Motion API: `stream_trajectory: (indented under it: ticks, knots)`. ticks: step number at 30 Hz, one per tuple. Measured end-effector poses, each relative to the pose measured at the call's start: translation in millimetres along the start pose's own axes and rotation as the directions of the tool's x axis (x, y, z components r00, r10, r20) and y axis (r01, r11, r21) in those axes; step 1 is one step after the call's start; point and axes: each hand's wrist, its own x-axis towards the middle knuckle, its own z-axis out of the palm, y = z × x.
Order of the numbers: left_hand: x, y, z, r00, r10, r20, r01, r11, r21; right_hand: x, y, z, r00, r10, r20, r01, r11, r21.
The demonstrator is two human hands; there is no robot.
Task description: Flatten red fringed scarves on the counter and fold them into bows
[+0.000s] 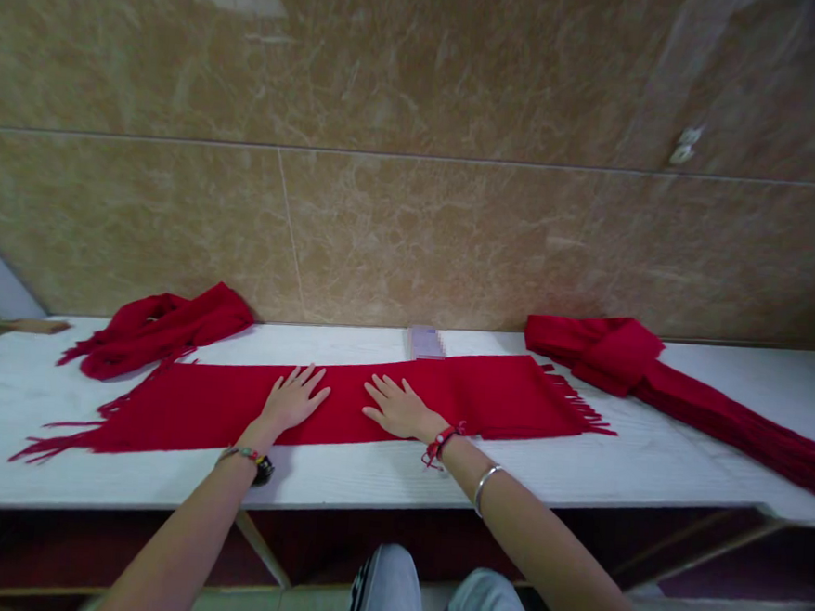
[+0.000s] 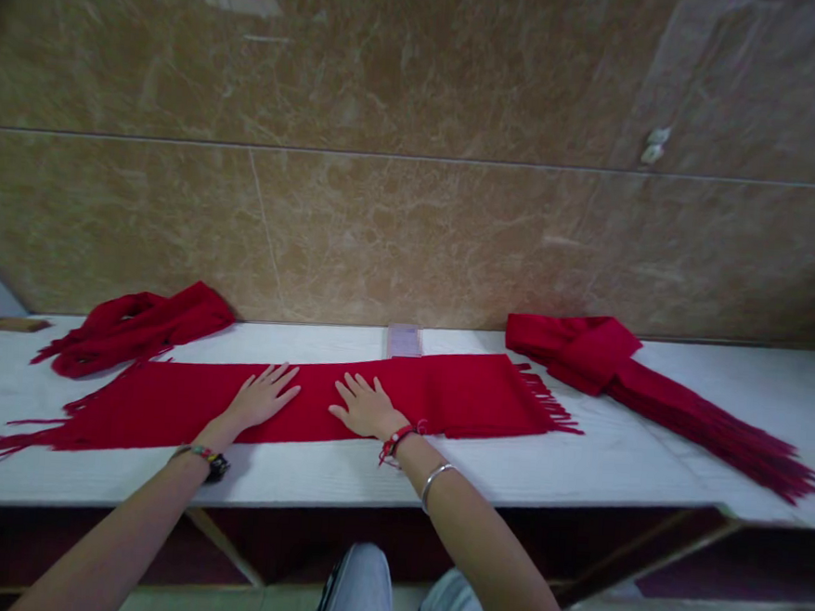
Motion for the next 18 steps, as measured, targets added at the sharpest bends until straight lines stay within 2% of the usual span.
stream_trajectory:
  ticks: [3,8,11,14,17,18]
  knots:
    - [1,-3,0.4,1.000,-0.007,0.004,0.007,1.000,0.014,-30,40,-9,0.997,0.070,0.029,-0.068,0.995,-0.068]
    - [3,-3,-0.4,1.000,0.001,0.008,-0.001,0.999,0.040,-95,117,-30,0.971,0.240,0.005,-0.234,0.950,-0.208]
    - [6,-5,2.1,1.000,0.008,-0.002,-0.008,0.999,0.050,-127,149,-41,0.949,0.313,0.045,-0.295,0.927,-0.231]
    - [10,-7,5.1,1.000,0.010,0.004,-0.011,0.998,0.061,-132,156,-51,0.935,0.353,0.045,-0.333,0.912,-0.239]
    - [12,-9,6.4,1.000,-0.005,0.005,0.005,0.998,0.068,-105,141,-55,0.922,0.384,-0.055,-0.387,0.910,-0.146]
    - [12,-10,6.5,1.000,-0.017,0.003,0.017,0.998,0.064,-92,134,-55,0.934,0.349,-0.077,-0.356,0.928,-0.106]
